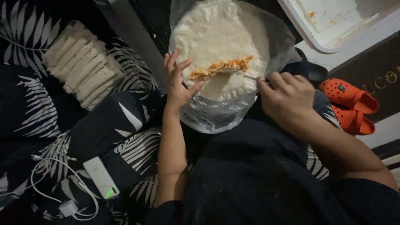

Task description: The person prepares spring rolls by placing filling on wrappers with a spoon and rolling them by hand on a low surface.

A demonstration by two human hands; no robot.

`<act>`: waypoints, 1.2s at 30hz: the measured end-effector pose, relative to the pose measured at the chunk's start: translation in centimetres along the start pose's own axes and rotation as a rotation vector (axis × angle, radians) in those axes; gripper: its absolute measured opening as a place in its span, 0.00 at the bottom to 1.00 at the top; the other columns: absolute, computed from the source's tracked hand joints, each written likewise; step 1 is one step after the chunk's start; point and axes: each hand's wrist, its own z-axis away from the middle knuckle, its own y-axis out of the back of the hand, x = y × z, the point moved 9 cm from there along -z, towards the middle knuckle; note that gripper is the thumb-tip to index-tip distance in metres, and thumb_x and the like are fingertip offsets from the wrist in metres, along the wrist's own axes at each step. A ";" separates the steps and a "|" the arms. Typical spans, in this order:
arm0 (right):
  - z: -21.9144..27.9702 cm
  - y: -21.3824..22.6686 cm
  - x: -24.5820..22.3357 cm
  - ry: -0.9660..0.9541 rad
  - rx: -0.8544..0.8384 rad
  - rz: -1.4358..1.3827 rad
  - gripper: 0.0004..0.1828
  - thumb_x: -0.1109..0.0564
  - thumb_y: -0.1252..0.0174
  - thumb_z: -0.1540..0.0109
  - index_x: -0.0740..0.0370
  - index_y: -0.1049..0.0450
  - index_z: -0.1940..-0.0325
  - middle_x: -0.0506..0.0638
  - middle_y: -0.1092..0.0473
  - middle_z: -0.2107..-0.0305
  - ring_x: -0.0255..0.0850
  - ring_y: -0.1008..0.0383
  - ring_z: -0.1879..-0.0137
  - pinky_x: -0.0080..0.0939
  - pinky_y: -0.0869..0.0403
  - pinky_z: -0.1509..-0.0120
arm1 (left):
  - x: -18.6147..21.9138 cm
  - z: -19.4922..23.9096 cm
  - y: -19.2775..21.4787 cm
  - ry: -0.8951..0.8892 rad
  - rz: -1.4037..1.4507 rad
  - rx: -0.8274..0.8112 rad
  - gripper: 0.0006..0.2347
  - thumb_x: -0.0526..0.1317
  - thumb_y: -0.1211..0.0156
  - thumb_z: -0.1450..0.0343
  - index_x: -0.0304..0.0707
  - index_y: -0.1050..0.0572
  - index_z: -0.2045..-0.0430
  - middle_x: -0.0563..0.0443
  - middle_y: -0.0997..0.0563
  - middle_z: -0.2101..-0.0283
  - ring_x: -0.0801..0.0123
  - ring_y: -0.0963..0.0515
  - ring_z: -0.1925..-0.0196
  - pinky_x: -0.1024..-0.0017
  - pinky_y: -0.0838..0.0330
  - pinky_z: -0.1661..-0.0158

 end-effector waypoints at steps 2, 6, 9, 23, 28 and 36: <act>0.4 -0.8 -0.5 0.021 0.019 -0.002 0.07 0.56 0.48 0.34 0.54 0.26 0.65 0.47 0.30 0.68 0.42 0.35 0.71 0.38 0.43 0.67 | -0.2 0.1 0.0 0.003 -0.005 0.007 0.31 0.56 0.21 0.37 0.51 0.26 0.41 0.47 0.46 0.25 0.39 0.58 0.22 0.42 0.58 0.27; 0.1 -0.5 -0.3 0.038 -0.002 0.019 0.06 0.57 0.47 0.34 0.54 0.25 0.64 0.47 0.32 0.70 0.43 0.35 0.70 0.41 0.43 0.67 | -0.4 0.2 -0.1 -0.018 -0.064 -0.013 0.31 0.56 0.22 0.35 0.49 0.27 0.40 0.45 0.47 0.25 0.38 0.57 0.22 0.42 0.57 0.27; 0.0 -0.9 -0.5 0.050 -0.027 0.057 0.07 0.60 0.47 0.34 0.54 0.23 0.62 0.48 0.34 0.72 0.44 0.34 0.70 0.44 0.42 0.67 | -0.7 0.3 0.0 -0.022 -0.020 0.023 0.32 0.56 0.20 0.37 0.52 0.27 0.40 0.48 0.46 0.25 0.41 0.58 0.21 0.43 0.59 0.27; -2.7 -1.2 -2.6 0.101 -0.028 -0.003 0.05 0.58 0.45 0.41 0.54 0.24 0.64 0.50 0.34 0.70 0.45 0.36 0.70 0.44 0.40 0.68 | -0.2 0.3 0.0 -0.006 -0.009 0.053 0.31 0.57 0.21 0.36 0.50 0.26 0.42 0.44 0.44 0.27 0.39 0.55 0.22 0.40 0.60 0.28; -2.2 -1.6 -3.2 0.097 -0.073 -0.010 0.07 0.62 0.44 0.42 0.54 0.23 0.63 0.49 0.33 0.68 0.43 0.33 0.69 0.41 0.39 0.68 | 0.0 0.2 0.1 -0.013 -0.015 0.048 0.31 0.58 0.21 0.36 0.51 0.26 0.41 0.46 0.44 0.26 0.41 0.56 0.22 0.41 0.59 0.27; -2.6 -1.0 -2.9 0.091 -0.084 -0.014 0.03 0.60 0.41 0.39 0.54 0.23 0.64 0.50 0.32 0.68 0.42 0.31 0.68 0.39 0.36 0.66 | 0.0 0.2 -0.2 -0.026 -0.052 0.023 0.31 0.56 0.20 0.35 0.48 0.27 0.41 0.44 0.46 0.26 0.39 0.57 0.22 0.39 0.58 0.28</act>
